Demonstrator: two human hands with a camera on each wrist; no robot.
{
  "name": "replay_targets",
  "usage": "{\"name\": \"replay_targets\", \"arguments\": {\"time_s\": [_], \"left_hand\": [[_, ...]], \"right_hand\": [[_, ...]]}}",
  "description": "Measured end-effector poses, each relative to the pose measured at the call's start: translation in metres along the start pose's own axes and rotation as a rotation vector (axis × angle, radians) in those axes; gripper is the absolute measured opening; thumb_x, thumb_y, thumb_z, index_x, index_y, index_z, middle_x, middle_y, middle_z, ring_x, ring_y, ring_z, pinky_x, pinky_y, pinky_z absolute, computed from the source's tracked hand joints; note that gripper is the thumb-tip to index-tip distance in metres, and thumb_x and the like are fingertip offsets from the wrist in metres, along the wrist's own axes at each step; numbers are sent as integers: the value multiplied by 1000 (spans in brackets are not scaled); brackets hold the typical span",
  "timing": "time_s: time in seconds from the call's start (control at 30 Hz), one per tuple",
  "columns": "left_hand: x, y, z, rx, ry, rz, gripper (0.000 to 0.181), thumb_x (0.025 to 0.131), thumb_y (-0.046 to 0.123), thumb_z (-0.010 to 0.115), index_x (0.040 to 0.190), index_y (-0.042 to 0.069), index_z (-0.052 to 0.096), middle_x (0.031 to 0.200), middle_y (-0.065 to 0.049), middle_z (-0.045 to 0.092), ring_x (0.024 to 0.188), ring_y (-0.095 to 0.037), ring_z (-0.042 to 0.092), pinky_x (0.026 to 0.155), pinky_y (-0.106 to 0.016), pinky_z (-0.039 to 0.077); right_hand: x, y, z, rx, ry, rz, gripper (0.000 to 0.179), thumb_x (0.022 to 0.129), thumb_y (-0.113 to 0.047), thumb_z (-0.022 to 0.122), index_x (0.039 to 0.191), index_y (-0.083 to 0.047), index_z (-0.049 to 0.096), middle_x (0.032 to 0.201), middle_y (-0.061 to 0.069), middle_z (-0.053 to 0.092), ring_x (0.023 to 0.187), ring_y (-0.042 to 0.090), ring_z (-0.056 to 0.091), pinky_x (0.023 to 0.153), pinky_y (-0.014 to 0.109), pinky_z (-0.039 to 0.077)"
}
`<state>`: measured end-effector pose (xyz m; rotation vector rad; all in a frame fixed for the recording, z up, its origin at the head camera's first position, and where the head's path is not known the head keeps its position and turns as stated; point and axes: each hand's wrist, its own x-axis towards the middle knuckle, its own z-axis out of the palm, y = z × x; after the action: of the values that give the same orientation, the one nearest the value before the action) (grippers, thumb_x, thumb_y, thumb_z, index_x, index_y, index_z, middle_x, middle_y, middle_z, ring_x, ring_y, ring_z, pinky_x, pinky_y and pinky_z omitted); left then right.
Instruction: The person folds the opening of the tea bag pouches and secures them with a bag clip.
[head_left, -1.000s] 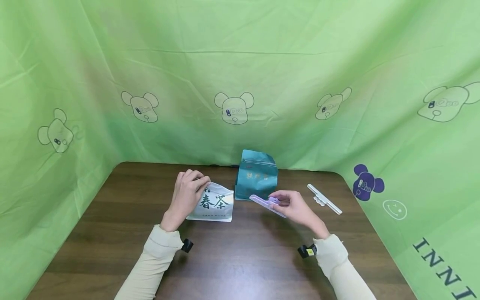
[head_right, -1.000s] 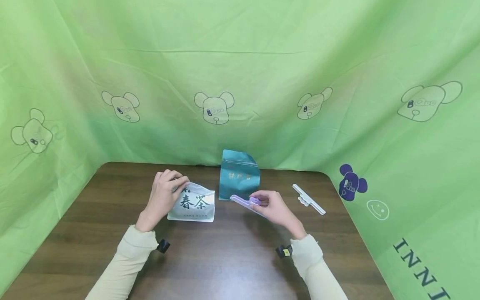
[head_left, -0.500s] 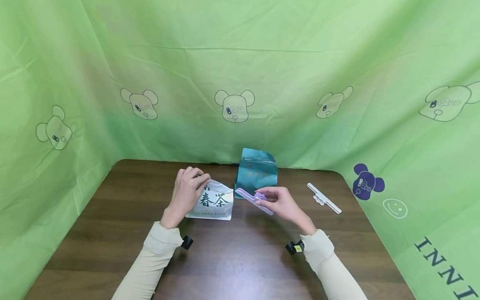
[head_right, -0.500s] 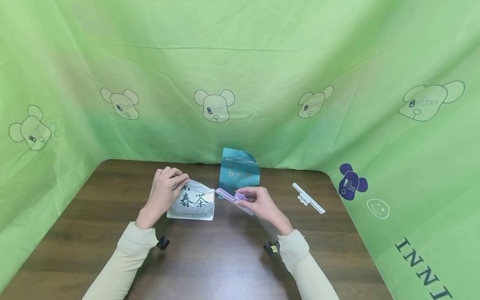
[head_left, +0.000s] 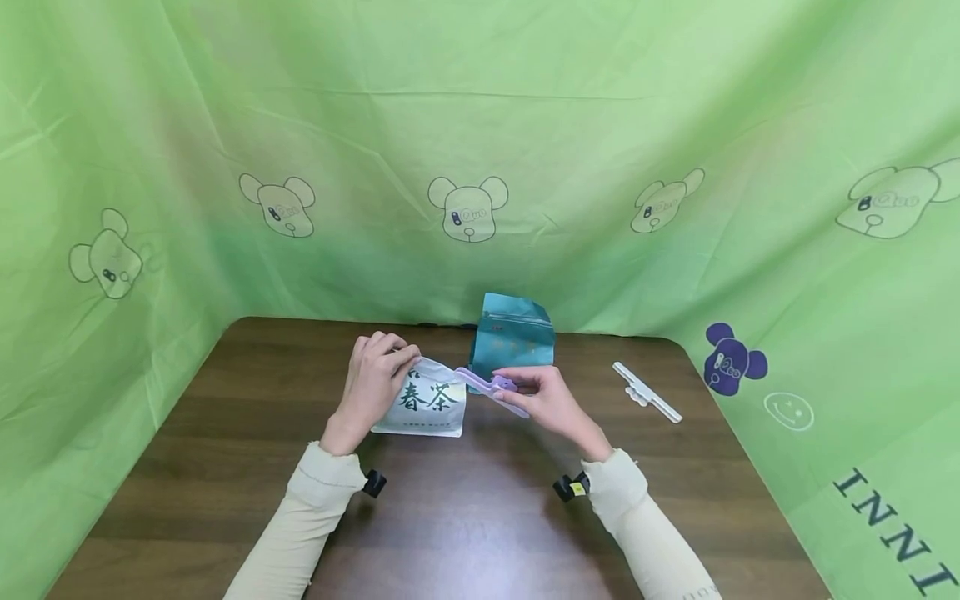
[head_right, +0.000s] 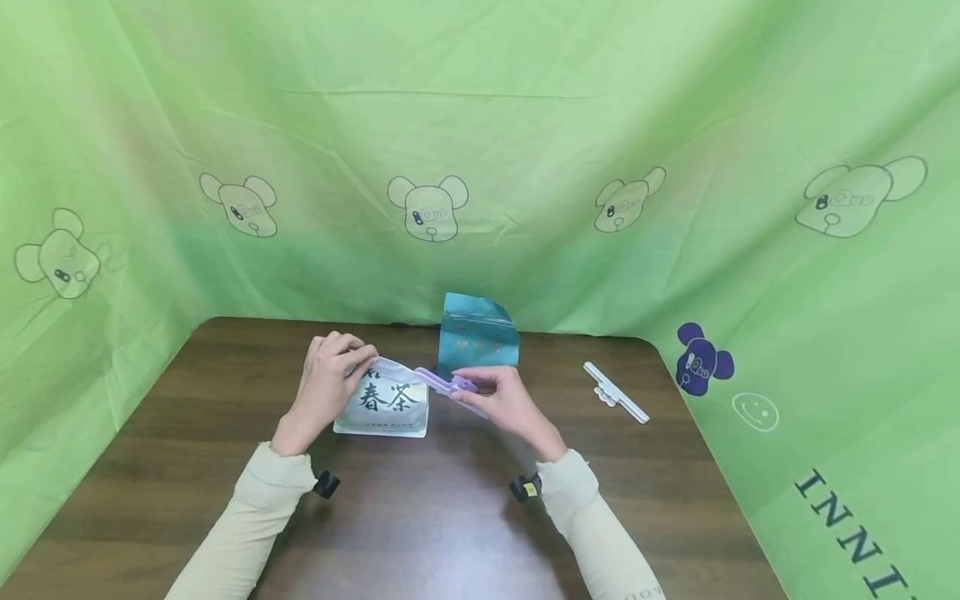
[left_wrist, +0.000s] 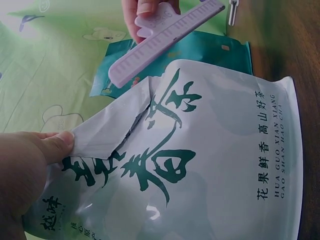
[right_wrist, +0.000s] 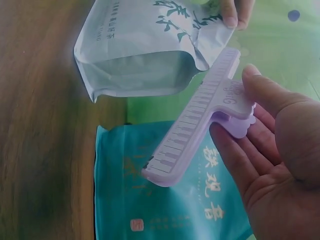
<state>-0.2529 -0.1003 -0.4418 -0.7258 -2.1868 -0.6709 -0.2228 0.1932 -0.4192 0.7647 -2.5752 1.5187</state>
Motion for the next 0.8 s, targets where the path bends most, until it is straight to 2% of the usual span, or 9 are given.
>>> {"name": "replay_targets", "arguments": {"time_s": [0.1, 0.27, 0.37, 0.57, 0.8], "left_hand": [[0, 0, 0, 3, 4, 7, 5, 91, 16, 76, 93, 14, 80, 88, -1, 68, 83, -22, 57, 76, -38, 38], [0, 0, 0, 2, -1, 10, 4, 91, 16, 76, 92, 14, 80, 88, -1, 68, 83, -22, 57, 75, -37, 38], [1, 0, 0, 2, -5, 4, 5, 90, 16, 76, 93, 14, 80, 89, -2, 68, 83, -22, 57, 76, -38, 38], [1, -1, -1, -5, -6, 2, 5, 91, 15, 76, 93, 13, 80, 89, -2, 69, 83, -23, 57, 76, -38, 39], [0, -1, -1, -2, -11, 0, 5, 91, 15, 76, 93, 13, 80, 89, -3, 69, 83, -23, 57, 76, -38, 39]], "right_hand": [[3, 2, 2, 14, 11, 0, 29, 87, 1, 77, 114, 11, 72, 100, 23, 75, 76, 13, 67, 67, 22, 56], [9, 25, 7, 11, 46, -27, 30, 87, 1, 77, 115, 10, 72, 99, 22, 76, 70, 15, 64, 59, 22, 52], [12, 37, 11, -8, 71, -63, 29, 87, -1, 78, 115, 7, 73, 100, 20, 76, 72, 14, 65, 60, 22, 53], [14, 40, 13, -98, 108, -138, 26, 87, -8, 80, 110, 2, 77, 99, 14, 78, 76, 13, 66, 66, 23, 54], [16, 45, 18, -156, 95, -155, 23, 88, -9, 79, 109, 0, 78, 100, 13, 78, 76, 14, 65, 65, 24, 52]]}}
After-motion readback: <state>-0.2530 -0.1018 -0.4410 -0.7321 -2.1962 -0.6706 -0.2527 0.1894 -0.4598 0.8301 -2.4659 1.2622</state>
